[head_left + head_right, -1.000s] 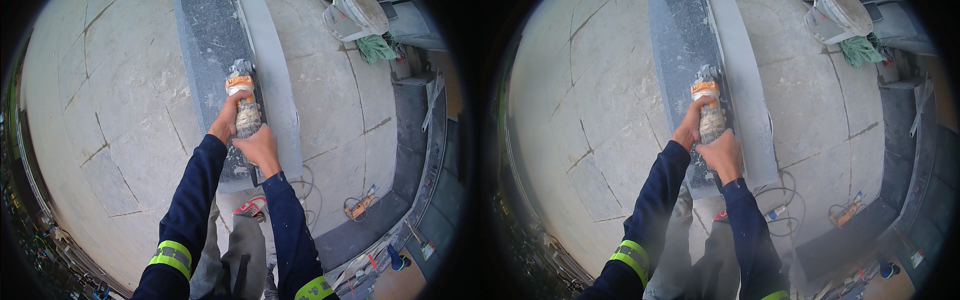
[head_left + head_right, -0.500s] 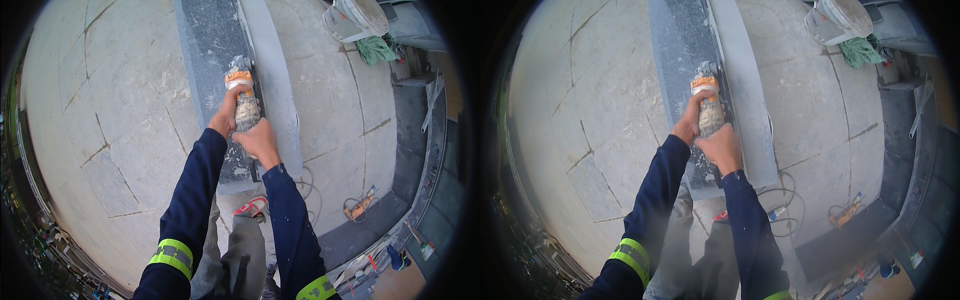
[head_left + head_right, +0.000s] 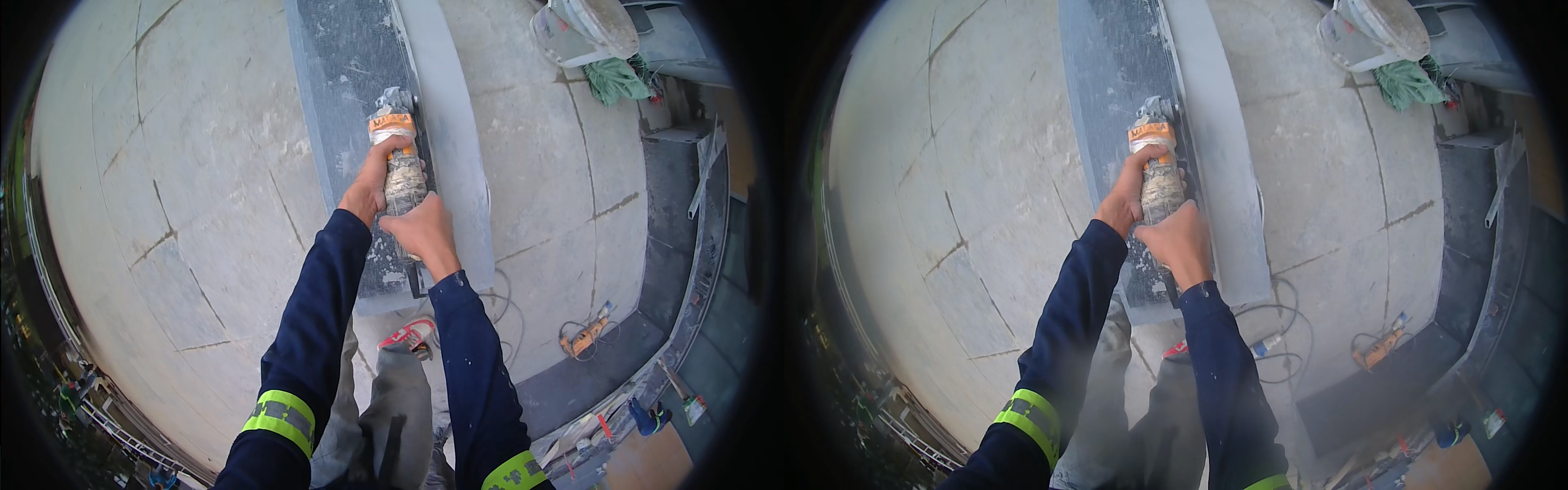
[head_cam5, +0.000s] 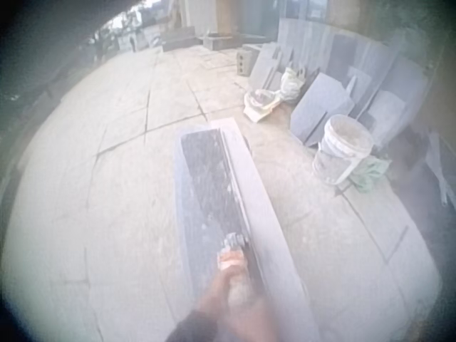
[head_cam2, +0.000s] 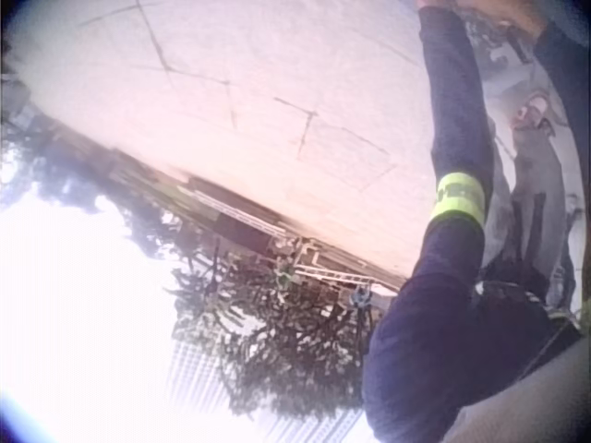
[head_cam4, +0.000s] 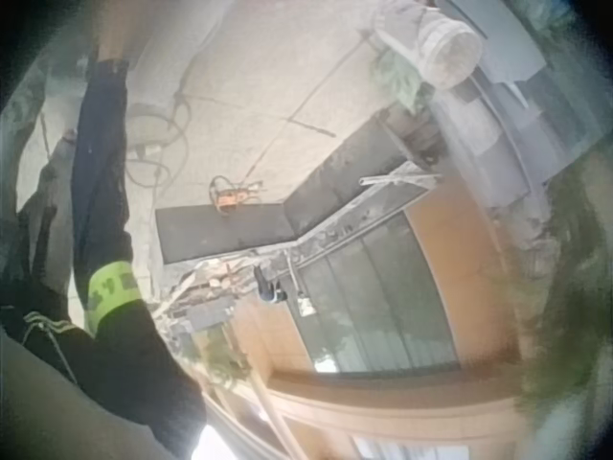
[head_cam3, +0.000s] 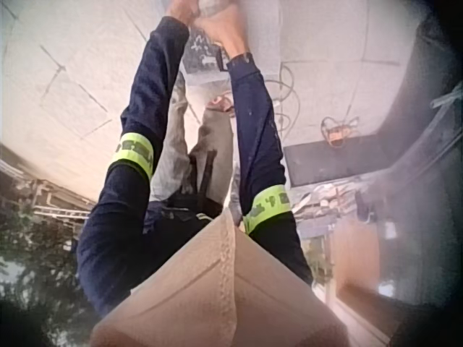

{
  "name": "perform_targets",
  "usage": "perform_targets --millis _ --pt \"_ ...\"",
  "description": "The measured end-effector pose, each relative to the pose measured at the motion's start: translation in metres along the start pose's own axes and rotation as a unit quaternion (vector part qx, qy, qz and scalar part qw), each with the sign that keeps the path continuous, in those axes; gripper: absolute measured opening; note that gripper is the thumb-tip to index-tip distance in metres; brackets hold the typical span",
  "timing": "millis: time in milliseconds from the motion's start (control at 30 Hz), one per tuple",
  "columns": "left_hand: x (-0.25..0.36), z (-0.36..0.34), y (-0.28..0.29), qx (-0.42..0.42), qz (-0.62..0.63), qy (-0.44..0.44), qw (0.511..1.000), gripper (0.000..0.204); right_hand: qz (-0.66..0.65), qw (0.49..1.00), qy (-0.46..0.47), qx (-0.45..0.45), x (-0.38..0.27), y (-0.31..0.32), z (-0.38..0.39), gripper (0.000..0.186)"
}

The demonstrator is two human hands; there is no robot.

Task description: The person uses an angle grinder to grind the surface of a large rectangular stone slab. The person holds the grinder with both hands and moves it along the slab, generating dust. The person briefly pauses to wipe the slab with a hand before resuming grinding.

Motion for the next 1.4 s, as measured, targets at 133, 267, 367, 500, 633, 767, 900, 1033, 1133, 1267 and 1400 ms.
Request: perform_targets --millis 133,267,367,500,633,767,900,1033,1133,1267,1400 --pt "-0.006 0.005 0.000 -0.008 0.007 0.005 1.000 0.047 0.001 1.000 -0.011 -0.021 0.007 -0.003 0.002 0.055" --pt "-0.012 0.008 -0.005 -0.012 0.012 0.004 1.000 0.048 0.015 1.000 -0.011 -0.006 0.014 -0.001 0.005 0.057" --pt "-0.013 0.010 -0.001 -0.005 0.012 0.001 1.000 0.048 0.013 1.000 -0.017 -0.010 0.013 -0.002 0.009 0.058" --pt "-0.015 0.011 -0.003 -0.005 0.005 0.003 1.000 0.048 0.016 1.000 -0.012 0.000 0.017 -0.001 0.009 0.057" --pt "-0.018 0.014 -0.003 -0.006 0.000 -0.001 1.000 0.048 0.016 1.000 -0.001 0.000 0.021 -0.004 0.009 0.055" --pt "-0.023 0.018 0.001 0.005 0.001 0.009 1.000 0.048 0.013 1.000 0.001 0.000 0.026 -0.007 0.012 0.053" --pt "-0.030 0.021 0.000 0.002 0.014 0.018 1.000 0.049 0.010 1.000 -0.009 -0.001 0.026 -0.006 0.018 0.053" --pt "-0.020 0.011 0.000 -0.006 0.007 0.003 1.000 0.051 0.000 1.000 0.020 0.006 0.014 0.000 0.013 0.052" --pt "0.000 -0.006 0.000 -0.021 0.009 -0.005 1.000 0.052 -0.027 0.999 0.034 -0.017 0.001 -0.004 -0.007 0.049" --pt "0.019 -0.018 -0.009 -0.017 0.004 -0.004 1.000 0.050 0.010 1.000 0.004 -0.005 -0.010 0.003 -0.024 0.047" --pt "0.014 -0.013 -0.001 -0.007 0.009 0.003 1.000 0.048 -0.011 1.000 0.012 -0.020 -0.014 0.000 -0.014 0.052"
Point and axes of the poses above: each hand's wrist, its own z-axis away from the middle knuckle, its own y-axis out of the back of the hand, x = y × z, the point moved 8 cm from there along -z, towards the middle knuckle, and after that the axes turned 2 degrees about -x, right-handed, at the moved point
